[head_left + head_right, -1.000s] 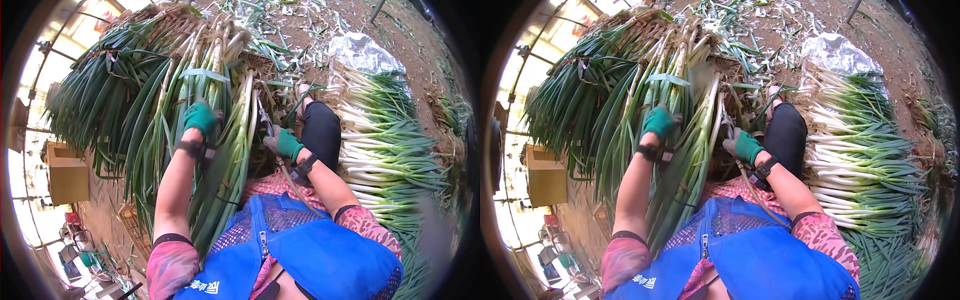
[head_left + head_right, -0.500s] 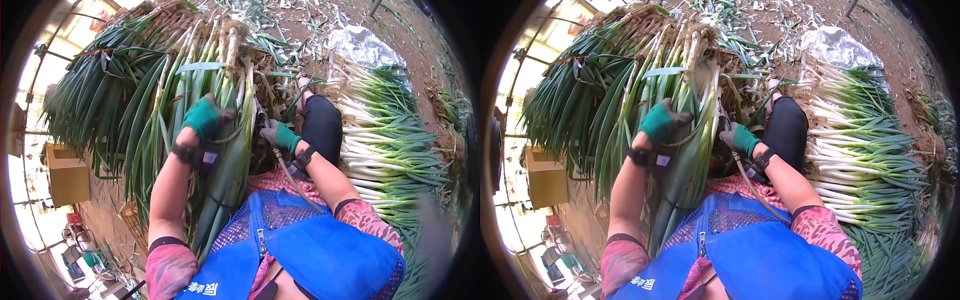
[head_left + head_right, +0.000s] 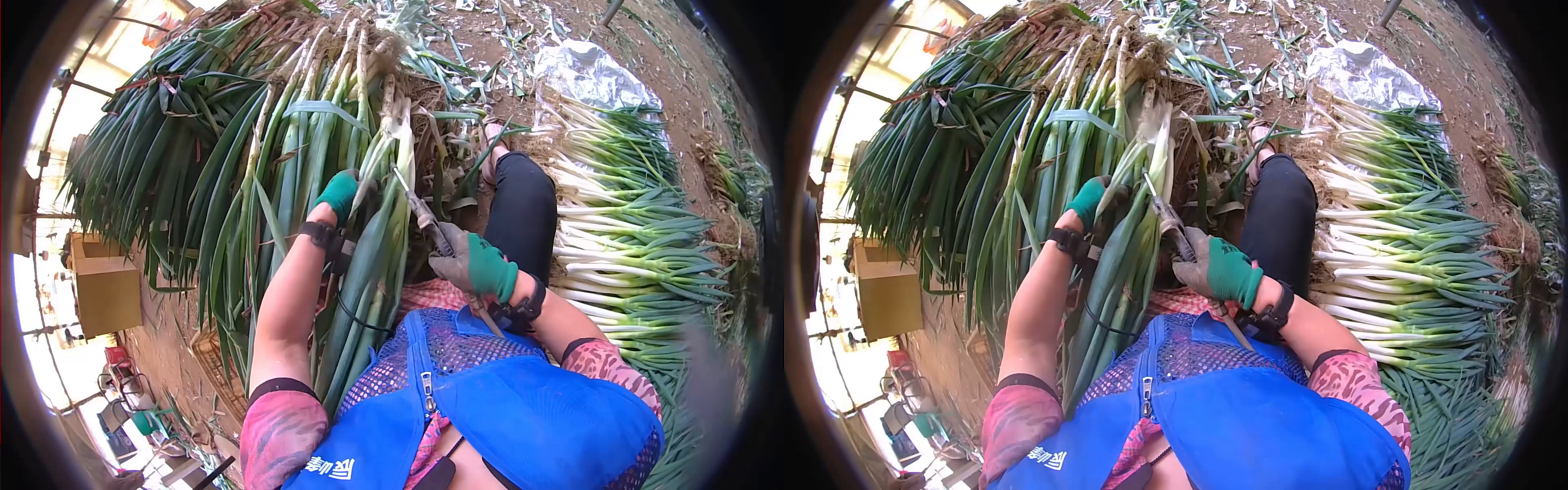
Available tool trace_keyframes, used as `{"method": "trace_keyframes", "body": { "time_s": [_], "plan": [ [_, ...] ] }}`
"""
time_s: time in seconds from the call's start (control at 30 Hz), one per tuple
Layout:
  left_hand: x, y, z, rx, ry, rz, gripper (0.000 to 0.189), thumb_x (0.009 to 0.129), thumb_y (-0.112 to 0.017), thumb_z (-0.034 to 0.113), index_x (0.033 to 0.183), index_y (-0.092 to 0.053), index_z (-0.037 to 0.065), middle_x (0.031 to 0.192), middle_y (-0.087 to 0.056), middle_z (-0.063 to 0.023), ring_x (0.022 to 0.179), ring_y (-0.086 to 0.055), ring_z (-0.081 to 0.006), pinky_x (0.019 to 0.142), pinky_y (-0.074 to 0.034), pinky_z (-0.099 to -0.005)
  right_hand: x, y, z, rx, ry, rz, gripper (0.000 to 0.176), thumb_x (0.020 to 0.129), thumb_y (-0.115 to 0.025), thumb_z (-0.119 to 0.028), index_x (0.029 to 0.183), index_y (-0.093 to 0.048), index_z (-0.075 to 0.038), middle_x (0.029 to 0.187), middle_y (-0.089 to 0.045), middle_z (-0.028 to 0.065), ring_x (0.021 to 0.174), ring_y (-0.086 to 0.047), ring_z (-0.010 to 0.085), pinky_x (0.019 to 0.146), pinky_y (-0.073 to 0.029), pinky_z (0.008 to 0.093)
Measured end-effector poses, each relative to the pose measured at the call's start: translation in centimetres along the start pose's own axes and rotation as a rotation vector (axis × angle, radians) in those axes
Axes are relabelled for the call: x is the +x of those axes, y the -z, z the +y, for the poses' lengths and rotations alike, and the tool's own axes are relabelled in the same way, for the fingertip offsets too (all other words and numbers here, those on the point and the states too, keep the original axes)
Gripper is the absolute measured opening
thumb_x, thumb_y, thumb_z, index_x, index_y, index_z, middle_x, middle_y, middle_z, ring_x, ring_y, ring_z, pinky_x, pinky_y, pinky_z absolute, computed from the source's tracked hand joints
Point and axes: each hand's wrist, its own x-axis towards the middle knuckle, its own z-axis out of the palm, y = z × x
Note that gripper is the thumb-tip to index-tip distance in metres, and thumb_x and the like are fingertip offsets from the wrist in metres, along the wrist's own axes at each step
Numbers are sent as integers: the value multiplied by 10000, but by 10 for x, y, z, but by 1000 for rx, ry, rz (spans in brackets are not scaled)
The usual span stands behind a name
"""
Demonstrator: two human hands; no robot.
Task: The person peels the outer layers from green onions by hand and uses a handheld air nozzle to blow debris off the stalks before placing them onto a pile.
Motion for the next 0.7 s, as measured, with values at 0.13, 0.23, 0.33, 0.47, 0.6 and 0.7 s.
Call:
{"method": "trace_keyframes", "body": {
  "time_s": [0.13, 0.23, 0.33, 0.47, 0.6, 0.7],
  "plan": [
    [-52, -4, 53, -232, 45, 98, 402, 866, -636, 344, 997, -669, -35, 816, -658, -136, 746, -592, -195, 728, -498, -378, -4, 3, -2, 19, -9, 21, 474, 825, -628, -319, 1165, -537, -1, 846, -658, 268, 813, -654, 443, 731, -503, 503],
    [-44, -6, 41, -241, -10, 136, 453, 887, -662, 406, 1002, -661, -32, 827, -647, -55, 724, -570, -151, 659, -479, -345, -6, 2, -5, -65, 39, 5, 459, 826, -618, -325, 1137, -537, 3, 851, -656, 281, 822, -648, 457, 730, -502, 511],
    [-31, -13, 26, -101, -28, 234, 459, 878, -677, 410, 968, -655, -39, 814, -648, -68, 712, -573, -154, 658, -478, -344, 18, 4, -2, -120, -93, 13, 457, 816, -598, -337, 1087, -552, 29, 896, -658, 303, 873, -642, 479, 776, -506, 515],
    [-55, -12, 62, 36, 23, 32, 464, 870, -706, 374, 1046, -663, -53, 824, -667, -82, 706, -592, -155, 655, -486, -323, 86, 9, 13, -210, -108, 117, 495, 797, -597, -341, 1097, -577, 52, 957, -659, 320, 952, -650, 460, 846, -509, 490],
    [-60, -17, 56, -48, 48, 78, 465, 883, -691, 351, 1083, -655, -67, 839, -671, -80, 728, -598, -146, 670, -489, -309, 152, 22, 38, -150, -133, 251, 505, 779, -581, -323, 1069, -601, 90, 940, -661, 337, 949, -664, 458, 824, -528, 472],
    [-67, -20, 53, -206, 40, 76, 489, 896, -668, 361, 1105, -642, -80, 872, -676, -97, 762, -609, -160, 705, -497, -309, 131, 33, 15, 15, -232, 136, 530, 783, -577, -332, 1077, -567, 109, 930, -658, 343, 957, -656, 478, 816, -529, 487]
  ]
}}
